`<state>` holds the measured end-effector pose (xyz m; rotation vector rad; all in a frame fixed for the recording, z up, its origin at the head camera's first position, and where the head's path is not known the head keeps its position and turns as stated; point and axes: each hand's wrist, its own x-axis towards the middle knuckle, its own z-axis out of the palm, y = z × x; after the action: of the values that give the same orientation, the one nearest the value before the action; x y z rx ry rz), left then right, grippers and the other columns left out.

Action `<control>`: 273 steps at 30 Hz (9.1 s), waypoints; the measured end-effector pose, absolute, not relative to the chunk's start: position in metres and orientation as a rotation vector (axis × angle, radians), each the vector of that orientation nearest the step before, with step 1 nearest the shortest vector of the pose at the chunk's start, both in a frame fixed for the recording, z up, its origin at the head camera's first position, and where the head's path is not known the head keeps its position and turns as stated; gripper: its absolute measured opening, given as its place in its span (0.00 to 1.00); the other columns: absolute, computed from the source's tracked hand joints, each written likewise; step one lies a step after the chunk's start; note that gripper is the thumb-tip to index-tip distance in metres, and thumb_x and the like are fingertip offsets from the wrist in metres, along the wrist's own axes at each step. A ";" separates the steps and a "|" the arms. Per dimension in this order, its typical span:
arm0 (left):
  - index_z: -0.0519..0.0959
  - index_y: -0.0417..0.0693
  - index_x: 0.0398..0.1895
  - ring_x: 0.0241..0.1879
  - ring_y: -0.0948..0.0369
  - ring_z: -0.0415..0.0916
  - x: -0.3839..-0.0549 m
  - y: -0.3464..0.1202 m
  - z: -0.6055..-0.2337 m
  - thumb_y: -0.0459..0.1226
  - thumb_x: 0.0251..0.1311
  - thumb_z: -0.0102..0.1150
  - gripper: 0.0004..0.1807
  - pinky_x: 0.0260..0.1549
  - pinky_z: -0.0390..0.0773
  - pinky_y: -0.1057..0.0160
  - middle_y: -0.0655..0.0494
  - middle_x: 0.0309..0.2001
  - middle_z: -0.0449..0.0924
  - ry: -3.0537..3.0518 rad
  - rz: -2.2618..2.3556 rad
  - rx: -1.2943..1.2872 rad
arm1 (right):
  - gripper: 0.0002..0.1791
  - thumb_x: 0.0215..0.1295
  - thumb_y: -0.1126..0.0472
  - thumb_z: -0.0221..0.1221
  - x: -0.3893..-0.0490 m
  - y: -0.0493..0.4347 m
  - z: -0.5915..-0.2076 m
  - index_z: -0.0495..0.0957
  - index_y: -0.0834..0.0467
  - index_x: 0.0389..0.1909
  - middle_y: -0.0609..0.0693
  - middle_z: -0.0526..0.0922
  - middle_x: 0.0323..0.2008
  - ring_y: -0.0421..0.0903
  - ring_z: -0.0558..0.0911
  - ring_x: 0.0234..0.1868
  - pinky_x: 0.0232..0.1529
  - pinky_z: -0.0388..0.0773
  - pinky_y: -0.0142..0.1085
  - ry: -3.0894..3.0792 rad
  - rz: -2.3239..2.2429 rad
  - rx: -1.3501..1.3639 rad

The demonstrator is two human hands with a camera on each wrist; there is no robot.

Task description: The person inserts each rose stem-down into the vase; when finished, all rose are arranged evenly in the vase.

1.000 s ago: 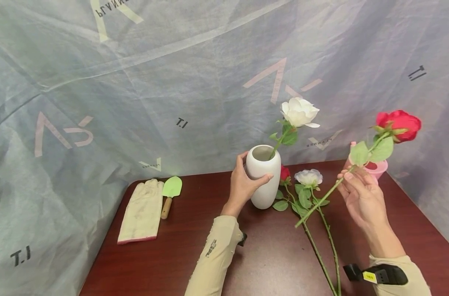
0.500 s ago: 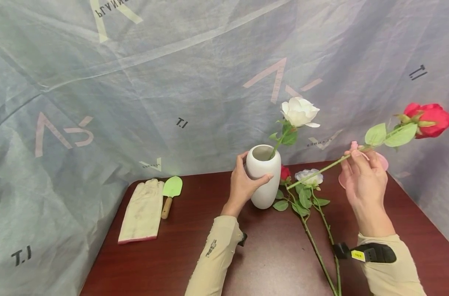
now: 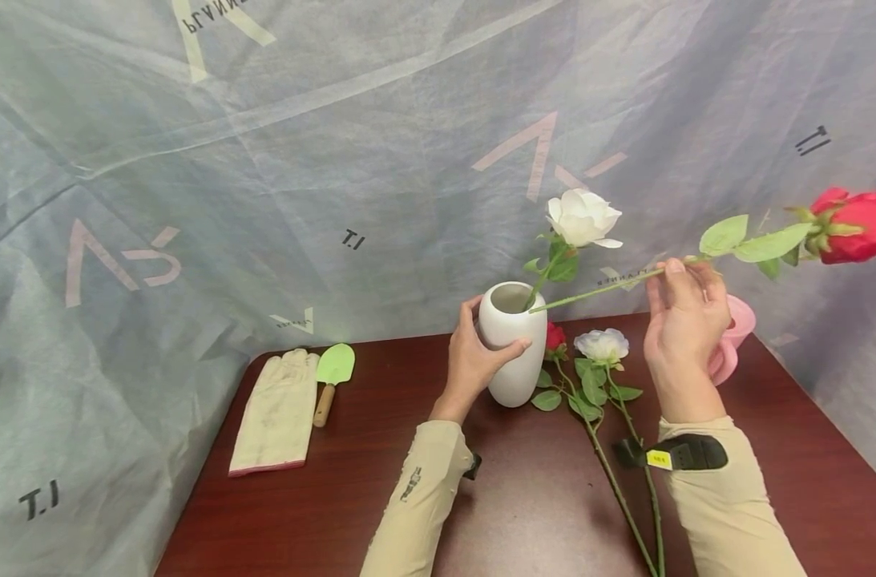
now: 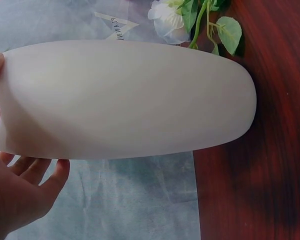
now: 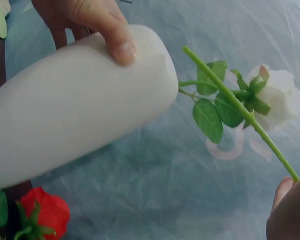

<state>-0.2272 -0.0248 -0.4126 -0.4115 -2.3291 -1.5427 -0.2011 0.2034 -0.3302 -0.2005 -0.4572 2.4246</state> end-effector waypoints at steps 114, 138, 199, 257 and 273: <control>0.59 0.56 0.64 0.53 0.65 0.69 -0.228 -0.028 -0.414 0.51 0.41 0.73 0.46 0.43 0.74 0.60 0.60 0.57 0.69 -2.342 -1.541 -0.423 | 0.10 0.57 0.64 0.43 -0.192 0.135 -0.379 0.67 0.65 0.23 0.56 0.70 0.30 0.46 0.68 0.33 0.38 0.64 0.35 -2.199 1.947 0.066; 0.59 0.57 0.65 0.54 0.65 0.68 -0.228 -0.028 -0.415 0.51 0.40 0.73 0.47 0.45 0.74 0.58 0.60 0.58 0.69 -2.343 -1.562 -0.414 | 0.20 0.75 0.49 0.37 -0.160 0.247 -0.449 0.73 0.57 0.47 0.36 0.81 0.38 0.32 0.80 0.40 0.39 0.76 0.27 -2.119 2.184 0.092; 0.59 0.58 0.64 0.53 0.67 0.68 -0.228 -0.028 -0.414 0.51 0.40 0.73 0.46 0.45 0.74 0.59 0.62 0.57 0.69 -2.341 -1.577 -0.397 | 0.15 0.74 0.66 0.40 -0.155 0.281 -0.498 0.76 0.52 0.41 0.45 0.80 0.36 0.39 0.79 0.38 0.36 0.76 0.32 -1.948 2.896 0.308; 0.59 0.58 0.65 0.52 0.66 0.70 -0.230 -0.027 -0.417 0.50 0.42 0.73 0.46 0.43 0.74 0.60 0.62 0.57 0.69 -2.325 -1.599 -0.406 | 0.03 0.67 0.76 0.47 -0.164 0.226 -0.348 0.67 0.73 0.34 0.69 0.77 0.32 0.62 0.81 0.37 0.29 0.80 0.43 -0.347 2.586 0.234; 0.59 0.59 0.64 0.53 0.66 0.70 -0.230 -0.026 -0.418 0.50 0.40 0.74 0.46 0.43 0.75 0.61 0.63 0.57 0.69 -2.310 -1.616 -0.400 | 0.08 0.57 0.79 0.57 -0.171 0.204 -0.337 0.68 0.73 0.35 0.70 0.77 0.31 0.61 0.80 0.32 0.24 0.80 0.41 -0.492 2.341 0.143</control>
<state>-0.2303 -0.0265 -0.4183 -0.4004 -2.3103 -1.6156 -0.1708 0.2039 -0.3368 0.1425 -0.4920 2.3409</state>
